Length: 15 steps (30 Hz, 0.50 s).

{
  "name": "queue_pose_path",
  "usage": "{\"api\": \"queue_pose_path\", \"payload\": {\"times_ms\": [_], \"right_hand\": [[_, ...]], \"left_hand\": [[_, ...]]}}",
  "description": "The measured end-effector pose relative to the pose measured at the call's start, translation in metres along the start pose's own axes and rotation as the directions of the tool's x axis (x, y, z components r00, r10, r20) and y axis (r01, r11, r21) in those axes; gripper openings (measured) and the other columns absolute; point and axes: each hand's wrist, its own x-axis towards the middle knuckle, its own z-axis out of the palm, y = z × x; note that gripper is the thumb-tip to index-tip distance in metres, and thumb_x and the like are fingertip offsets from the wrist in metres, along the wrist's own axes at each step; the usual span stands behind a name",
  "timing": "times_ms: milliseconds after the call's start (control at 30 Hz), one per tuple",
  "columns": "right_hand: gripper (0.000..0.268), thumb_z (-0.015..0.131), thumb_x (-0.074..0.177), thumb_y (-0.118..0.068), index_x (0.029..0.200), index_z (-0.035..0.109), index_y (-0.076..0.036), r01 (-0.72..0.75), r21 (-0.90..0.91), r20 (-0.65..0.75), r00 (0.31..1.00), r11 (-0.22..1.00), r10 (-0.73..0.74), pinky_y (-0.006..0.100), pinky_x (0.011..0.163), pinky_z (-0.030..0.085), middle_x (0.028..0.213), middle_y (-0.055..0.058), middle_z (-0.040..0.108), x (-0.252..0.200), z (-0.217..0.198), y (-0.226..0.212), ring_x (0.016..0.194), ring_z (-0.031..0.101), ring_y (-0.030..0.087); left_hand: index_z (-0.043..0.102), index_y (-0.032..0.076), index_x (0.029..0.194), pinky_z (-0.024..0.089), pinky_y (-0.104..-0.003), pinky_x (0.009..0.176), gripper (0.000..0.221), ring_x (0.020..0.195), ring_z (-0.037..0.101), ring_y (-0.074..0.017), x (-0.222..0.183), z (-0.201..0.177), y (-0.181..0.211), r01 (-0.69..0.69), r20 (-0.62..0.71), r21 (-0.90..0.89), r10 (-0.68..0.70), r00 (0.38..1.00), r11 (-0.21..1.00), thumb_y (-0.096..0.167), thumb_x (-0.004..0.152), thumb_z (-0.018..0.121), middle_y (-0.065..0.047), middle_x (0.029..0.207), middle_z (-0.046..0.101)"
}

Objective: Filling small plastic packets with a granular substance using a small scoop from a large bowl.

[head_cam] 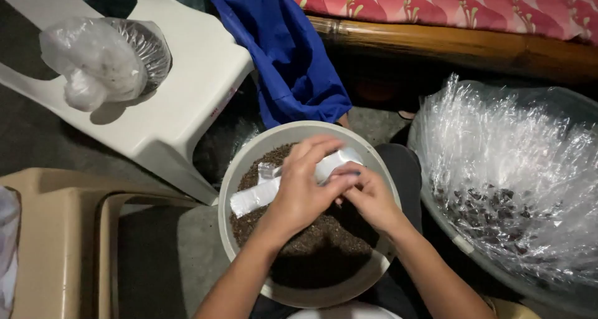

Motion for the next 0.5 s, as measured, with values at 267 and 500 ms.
{"api": "queue_pose_path", "payload": {"times_ms": [267,500], "right_hand": [[0.024,0.077,0.088,-0.005,0.111,0.075,0.000,-0.041,-0.025,0.102,0.994,0.999,0.043,0.034,0.068,0.062,0.079,0.011,0.075,0.017,-0.010,-0.011,0.065,0.069,0.017],[0.024,0.056,0.107,-0.020,0.085,0.057,-0.009,-0.368,-0.610,0.171,0.804,0.702,0.570,0.031,0.057,0.051,0.072,0.007,0.066,0.008,0.009,0.012,0.046,0.065,0.016]], "left_hand": [[0.078,0.011,0.090,0.055,-0.034,0.091,0.012,0.095,0.072,-0.0220,-0.002,-0.027,0.029,-0.014,-0.044,-0.437,-0.006,0.999,0.900,0.009,0.080,0.086,-0.007,0.095,0.075],[0.049,0.008,0.095,0.058,-0.028,0.085,0.036,0.085,0.071,-0.0184,0.007,-0.067,0.074,-0.051,-0.190,-0.514,-0.055,0.980,0.856,-0.007,0.082,0.079,-0.012,0.089,0.068]]}}
